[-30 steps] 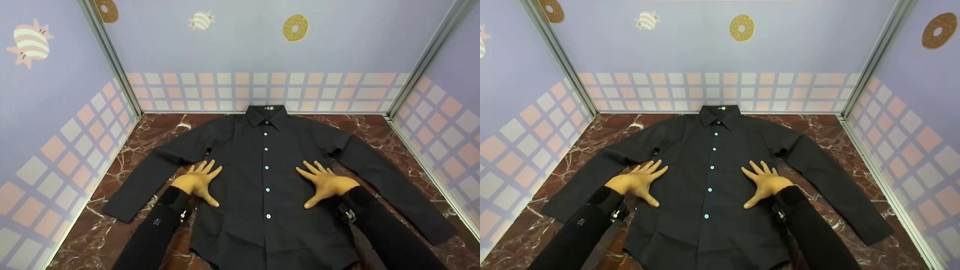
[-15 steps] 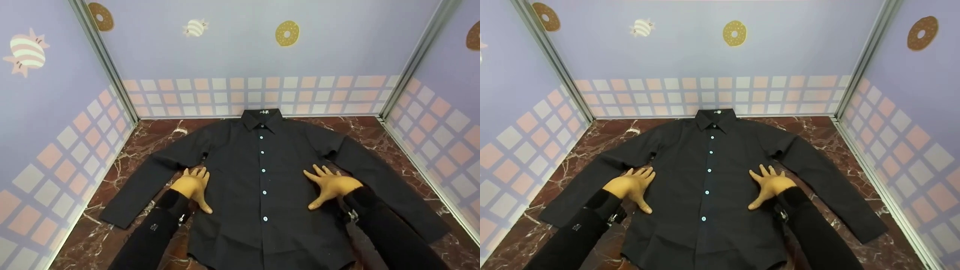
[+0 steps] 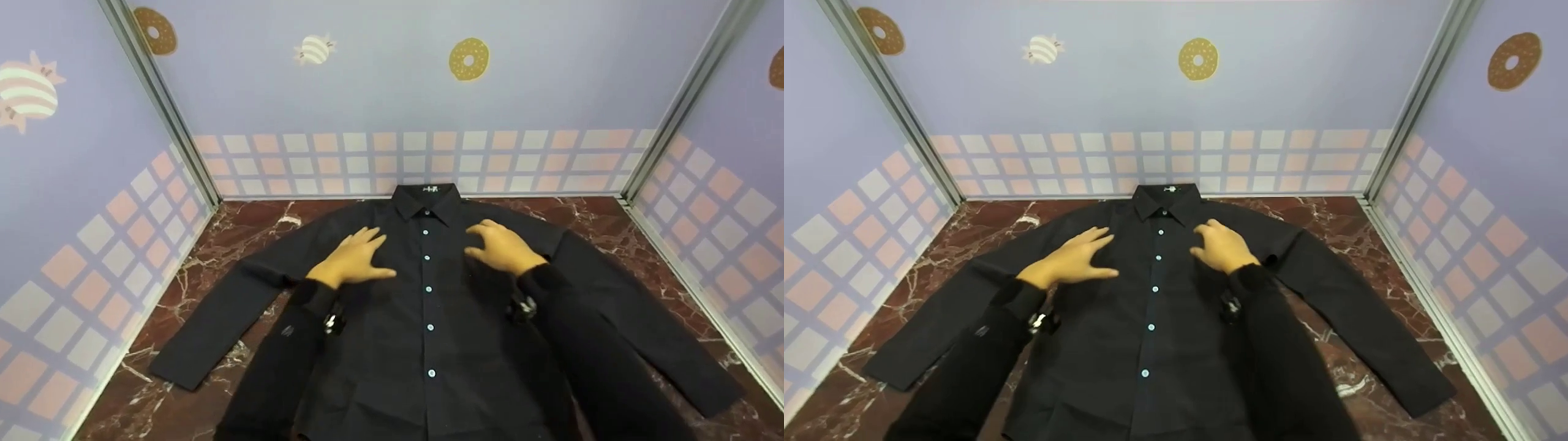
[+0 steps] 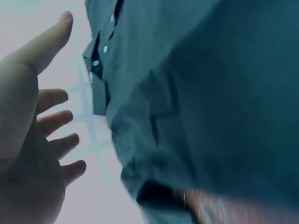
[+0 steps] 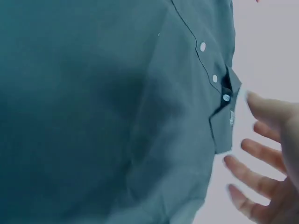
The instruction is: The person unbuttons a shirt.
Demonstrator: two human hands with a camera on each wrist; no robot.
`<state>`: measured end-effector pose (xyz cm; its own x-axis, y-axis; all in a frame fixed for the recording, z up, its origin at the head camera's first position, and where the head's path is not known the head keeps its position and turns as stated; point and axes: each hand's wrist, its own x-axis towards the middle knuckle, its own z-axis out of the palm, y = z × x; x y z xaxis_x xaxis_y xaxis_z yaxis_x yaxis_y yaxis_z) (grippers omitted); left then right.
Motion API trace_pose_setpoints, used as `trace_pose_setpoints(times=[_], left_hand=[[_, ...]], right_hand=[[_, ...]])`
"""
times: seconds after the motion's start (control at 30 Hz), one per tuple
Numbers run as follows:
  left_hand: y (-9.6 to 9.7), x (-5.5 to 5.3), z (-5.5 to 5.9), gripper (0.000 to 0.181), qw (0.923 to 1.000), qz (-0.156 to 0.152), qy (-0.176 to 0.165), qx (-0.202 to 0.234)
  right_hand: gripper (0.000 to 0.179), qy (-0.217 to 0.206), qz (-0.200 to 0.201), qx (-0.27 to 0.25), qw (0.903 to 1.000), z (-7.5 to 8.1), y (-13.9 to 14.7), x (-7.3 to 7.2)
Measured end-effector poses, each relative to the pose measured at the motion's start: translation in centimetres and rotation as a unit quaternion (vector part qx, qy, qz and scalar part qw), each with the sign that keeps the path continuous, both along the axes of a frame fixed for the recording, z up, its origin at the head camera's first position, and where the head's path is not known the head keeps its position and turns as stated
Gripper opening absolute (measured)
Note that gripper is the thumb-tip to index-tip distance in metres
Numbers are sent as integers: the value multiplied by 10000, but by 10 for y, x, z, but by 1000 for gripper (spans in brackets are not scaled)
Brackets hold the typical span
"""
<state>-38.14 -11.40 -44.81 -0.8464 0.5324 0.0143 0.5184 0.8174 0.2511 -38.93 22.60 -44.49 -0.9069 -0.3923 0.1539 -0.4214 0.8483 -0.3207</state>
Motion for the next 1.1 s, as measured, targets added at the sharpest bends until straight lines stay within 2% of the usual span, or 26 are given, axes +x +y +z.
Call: trace_pose_setpoints(times=[0.13, 0.23, 0.33, 0.47, 0.7, 0.87, 1.0, 1.1], left_hand=[[23, -19, -6, 93, 9998, 113, -71, 157], [40, -29, -8, 94, 9995, 240, -86, 175], [54, -39, -11, 94, 9986, 440, 24, 288], [68, -49, -19, 93, 9972, 658, -43, 365], [77, -65, -31, 96, 9965, 760, -301, -160], [79, -73, -40, 100, 9962, 600, -494, -381], [79, -80, -48, 98, 9940, 664, -785, -370], [78, -86, -50, 95, 9916, 823, -913, -405]], right_hand=[[30, 348, -397, -441, 9976, -12, -22, -19], [25, 436, -485, -641, 9958, -18, -35, -32], [26, 288, -466, -769, 9955, -22, -46, -44], [35, -27, -402, -751, 9964, -30, -55, -58], [55, -306, -39, -523, 9982, -40, -70, -83], [65, -503, 16, -66, 9987, -47, -81, -102], [62, -486, -144, 146, 9986, -58, -88, -118], [53, -281, -504, -214, 9981, -67, -93, -128]])
